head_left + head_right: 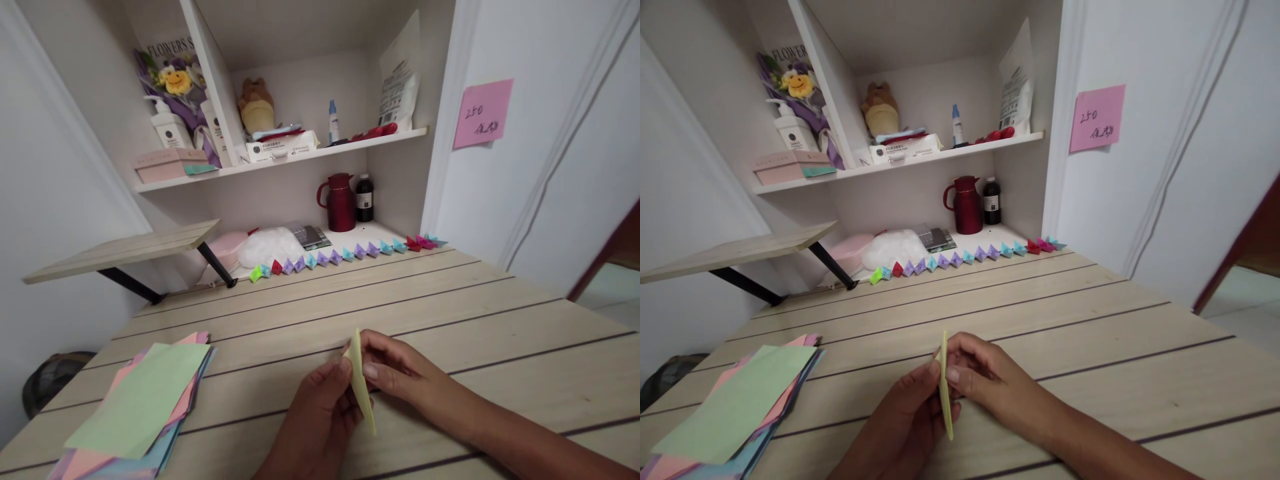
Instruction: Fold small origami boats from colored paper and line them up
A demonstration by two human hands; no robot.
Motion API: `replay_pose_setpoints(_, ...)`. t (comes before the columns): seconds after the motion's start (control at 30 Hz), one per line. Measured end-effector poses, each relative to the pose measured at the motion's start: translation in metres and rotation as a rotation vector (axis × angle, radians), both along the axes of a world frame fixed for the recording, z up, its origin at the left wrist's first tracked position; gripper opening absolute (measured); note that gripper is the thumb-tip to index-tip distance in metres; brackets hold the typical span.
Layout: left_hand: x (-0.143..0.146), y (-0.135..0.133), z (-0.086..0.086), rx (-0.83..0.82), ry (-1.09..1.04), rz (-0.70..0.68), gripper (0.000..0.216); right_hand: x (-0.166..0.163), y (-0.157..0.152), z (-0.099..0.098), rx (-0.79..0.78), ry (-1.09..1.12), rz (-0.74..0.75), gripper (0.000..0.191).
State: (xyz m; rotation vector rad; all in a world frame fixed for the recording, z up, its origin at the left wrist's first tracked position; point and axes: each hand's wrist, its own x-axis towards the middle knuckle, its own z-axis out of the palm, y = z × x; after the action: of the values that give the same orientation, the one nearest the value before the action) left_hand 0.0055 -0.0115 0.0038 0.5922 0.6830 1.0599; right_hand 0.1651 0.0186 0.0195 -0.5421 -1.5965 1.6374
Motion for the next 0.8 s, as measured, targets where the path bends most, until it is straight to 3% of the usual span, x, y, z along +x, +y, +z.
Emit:
replay_pose_setpoints(0.3,0.0011,-0.0009,0.0036,-0.003,0.01,-0.005,0.021,0.0026,-0.0045,0.002,0.007,-0.05,-0.036,0.032)
replay_pose_setpoints(0.8,0.0019,-0.0015,0.0033,-0.079,0.02,-0.008,0.027,0.001,-0.0014,0.0,-0.01,-0.039,-0.007,0.029)
